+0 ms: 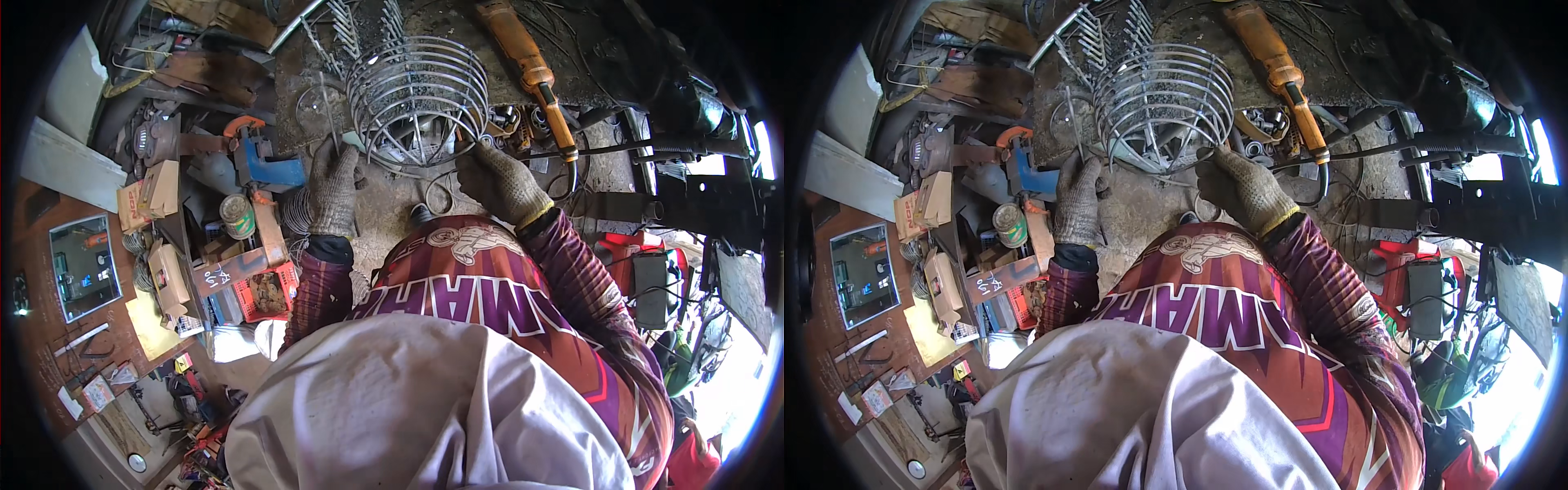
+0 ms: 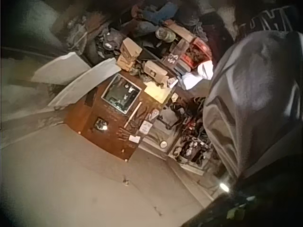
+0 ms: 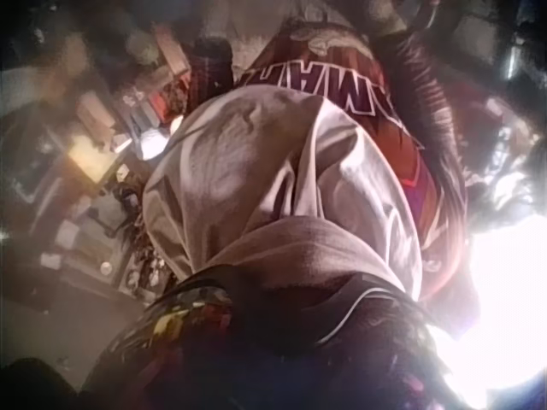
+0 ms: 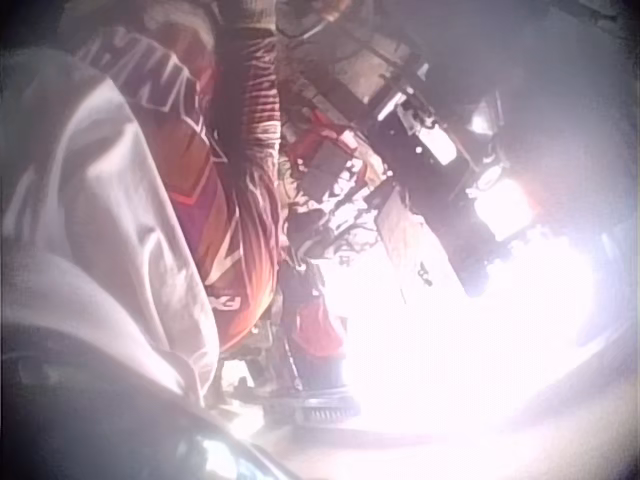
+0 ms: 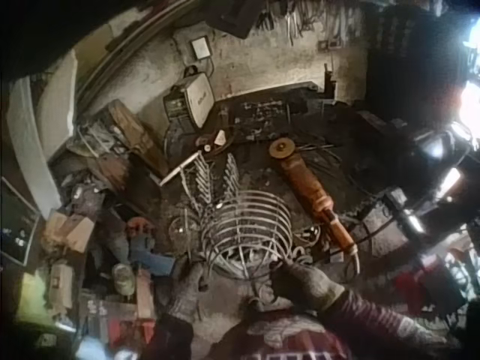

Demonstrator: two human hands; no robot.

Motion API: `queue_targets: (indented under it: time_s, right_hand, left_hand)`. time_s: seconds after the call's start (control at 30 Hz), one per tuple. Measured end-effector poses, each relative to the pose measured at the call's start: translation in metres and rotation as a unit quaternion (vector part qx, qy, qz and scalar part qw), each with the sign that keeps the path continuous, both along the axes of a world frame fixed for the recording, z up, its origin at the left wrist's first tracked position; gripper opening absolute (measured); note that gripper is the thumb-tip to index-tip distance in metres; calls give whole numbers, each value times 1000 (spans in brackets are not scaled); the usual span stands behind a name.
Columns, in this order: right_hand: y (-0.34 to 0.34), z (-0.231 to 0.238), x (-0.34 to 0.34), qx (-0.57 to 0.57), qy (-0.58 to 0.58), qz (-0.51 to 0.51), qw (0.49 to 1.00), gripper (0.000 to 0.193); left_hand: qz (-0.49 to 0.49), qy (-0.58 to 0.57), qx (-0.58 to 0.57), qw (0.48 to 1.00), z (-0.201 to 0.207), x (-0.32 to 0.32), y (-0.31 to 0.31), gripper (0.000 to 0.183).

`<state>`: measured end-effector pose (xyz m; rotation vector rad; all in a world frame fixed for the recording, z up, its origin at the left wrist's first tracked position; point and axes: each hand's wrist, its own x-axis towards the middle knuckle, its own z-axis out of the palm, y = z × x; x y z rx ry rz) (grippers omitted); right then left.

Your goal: The person assembles a metal cage structure by grinding a small metal part, welding components together, and tapping the structure with a hammer.

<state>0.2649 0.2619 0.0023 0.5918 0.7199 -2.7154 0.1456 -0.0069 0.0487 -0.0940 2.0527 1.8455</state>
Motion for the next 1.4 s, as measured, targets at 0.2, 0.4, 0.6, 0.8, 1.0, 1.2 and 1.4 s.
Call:
queue_targets:
  time_s: [0.2,0.4,0.6,0.8,1.0,1.2,1.4]
  right_hand:
    - [-1,5,1,13,-13,-2,1000,34]
    - [-1,1,0,9,-18,-5,1000,36]
    - [-1,0,1,8,-16,-1,1000,36]
    - [-2,-1,0,11,-29,-6,999,36]
    - [2,-10,0,-17,-11,5,1000,37]
    - [-1,-9,-1,-8,-28,-14,999,39]
    - [2,-7,1,22,-27,16,999,37]
  left_hand:
    - [19,18,-6,1000,-8,13,10,36]
    - [42,-8,-7,999,-8,13,11,40]
    - [-44,73,-68,994,-19,3,0,42]
    - [-25,33,-40,998,-12,8,8,43]
    - [3,-38,-6,999,-7,10,9,42]
    - [-31,72,5,997,-25,7,8,28]
    - [-9,74,4,997,-27,9,11,28]
